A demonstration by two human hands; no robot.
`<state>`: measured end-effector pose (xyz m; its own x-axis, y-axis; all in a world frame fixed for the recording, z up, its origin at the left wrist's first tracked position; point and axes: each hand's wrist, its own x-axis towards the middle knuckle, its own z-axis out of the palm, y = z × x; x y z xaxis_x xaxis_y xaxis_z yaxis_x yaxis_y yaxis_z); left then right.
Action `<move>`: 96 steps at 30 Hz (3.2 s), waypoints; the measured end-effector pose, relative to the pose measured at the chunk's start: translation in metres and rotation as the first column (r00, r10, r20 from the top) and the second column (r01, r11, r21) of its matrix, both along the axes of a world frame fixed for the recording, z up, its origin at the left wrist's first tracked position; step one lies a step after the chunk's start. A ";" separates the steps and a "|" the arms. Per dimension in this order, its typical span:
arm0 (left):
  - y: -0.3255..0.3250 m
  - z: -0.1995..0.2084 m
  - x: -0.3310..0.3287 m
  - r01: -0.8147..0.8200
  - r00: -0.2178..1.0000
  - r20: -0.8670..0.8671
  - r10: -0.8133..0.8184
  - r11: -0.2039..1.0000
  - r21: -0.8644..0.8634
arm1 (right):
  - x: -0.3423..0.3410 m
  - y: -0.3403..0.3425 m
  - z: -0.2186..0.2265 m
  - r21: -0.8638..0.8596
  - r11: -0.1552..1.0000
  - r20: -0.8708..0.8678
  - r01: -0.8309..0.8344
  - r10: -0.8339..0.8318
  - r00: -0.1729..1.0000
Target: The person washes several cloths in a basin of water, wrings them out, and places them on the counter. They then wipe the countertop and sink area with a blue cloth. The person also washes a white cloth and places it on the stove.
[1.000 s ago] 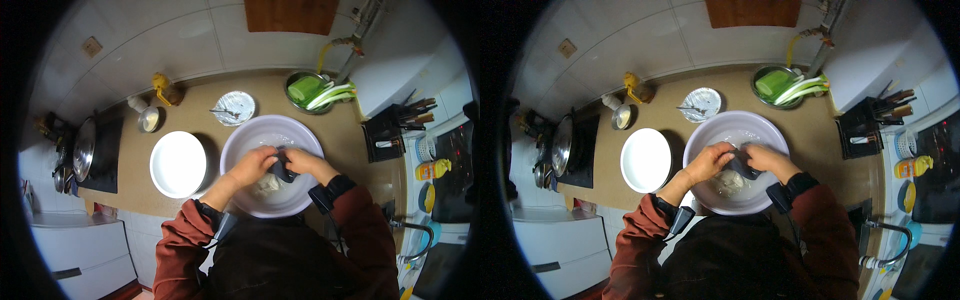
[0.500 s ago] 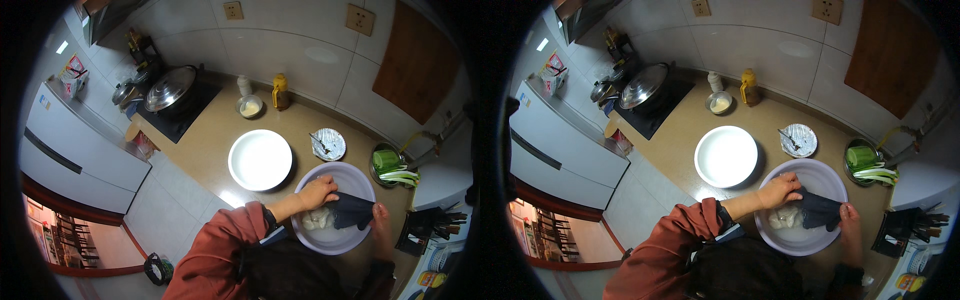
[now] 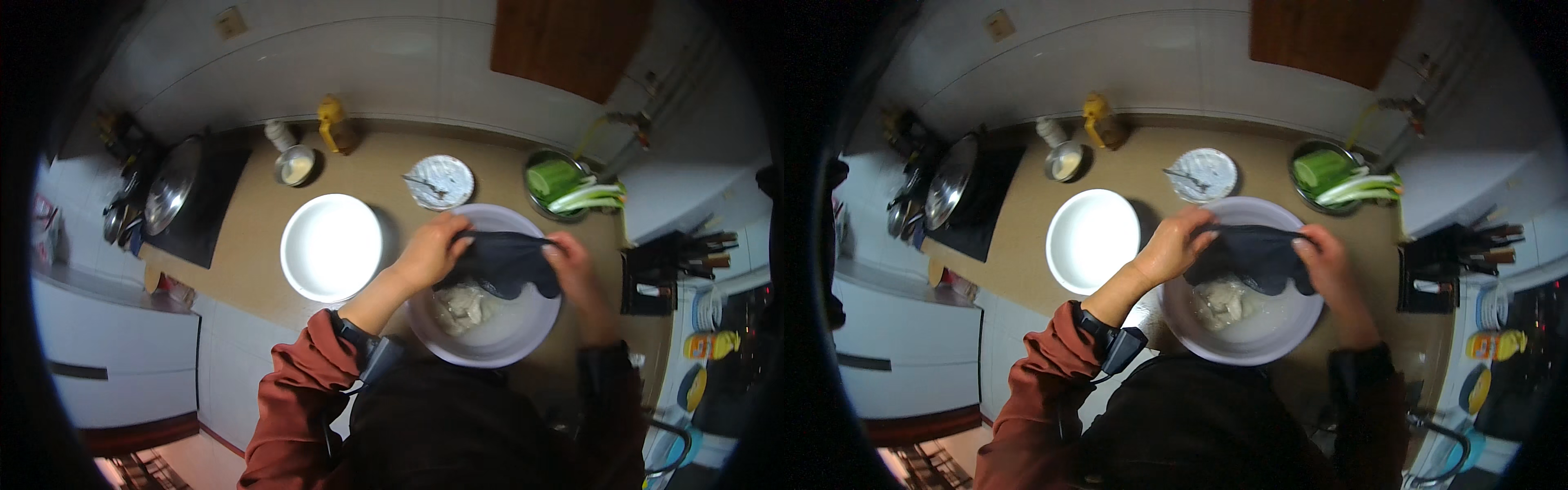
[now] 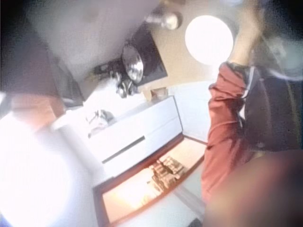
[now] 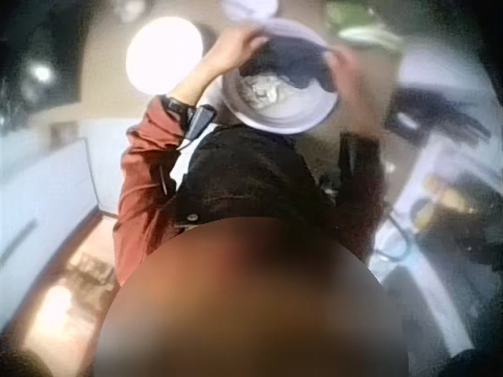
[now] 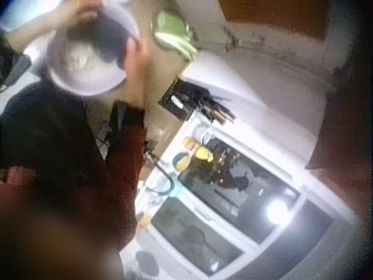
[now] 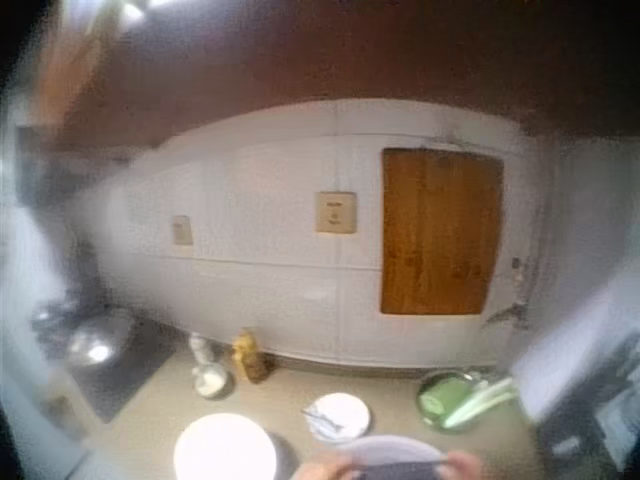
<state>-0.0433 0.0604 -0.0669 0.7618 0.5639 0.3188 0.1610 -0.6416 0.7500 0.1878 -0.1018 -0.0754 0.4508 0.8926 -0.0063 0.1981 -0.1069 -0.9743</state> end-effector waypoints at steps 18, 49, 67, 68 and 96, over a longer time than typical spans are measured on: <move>-0.002 -0.047 0.007 0.151 0.970 -0.154 -0.187 0.964 -0.218 | 0.001 -0.010 -0.041 -0.295 0.947 -0.493 -0.127 -0.037 0.869; -0.067 -0.120 0.042 0.033 0.993 0.021 0.117 -0.101 -0.994 | -0.143 -0.007 -0.020 0.235 0.970 0.363 -0.054 -0.037 0.931; -0.052 -0.076 0.036 -0.099 0.930 -0.145 0.337 -0.150 -0.984 | -0.031 0.002 -0.088 -0.315 0.909 0.436 0.272 -0.116 0.892; -0.047 -0.079 0.031 -0.109 0.926 -0.166 0.339 -0.181 -0.977 | -0.031 -0.002 -0.089 -0.361 0.897 0.527 0.257 -0.031 0.849; -0.070 -0.093 0.056 0.024 0.854 -0.124 0.505 -0.277 -0.960 | -0.108 0.032 -0.060 0.146 0.988 0.395 0.051 -0.106 0.913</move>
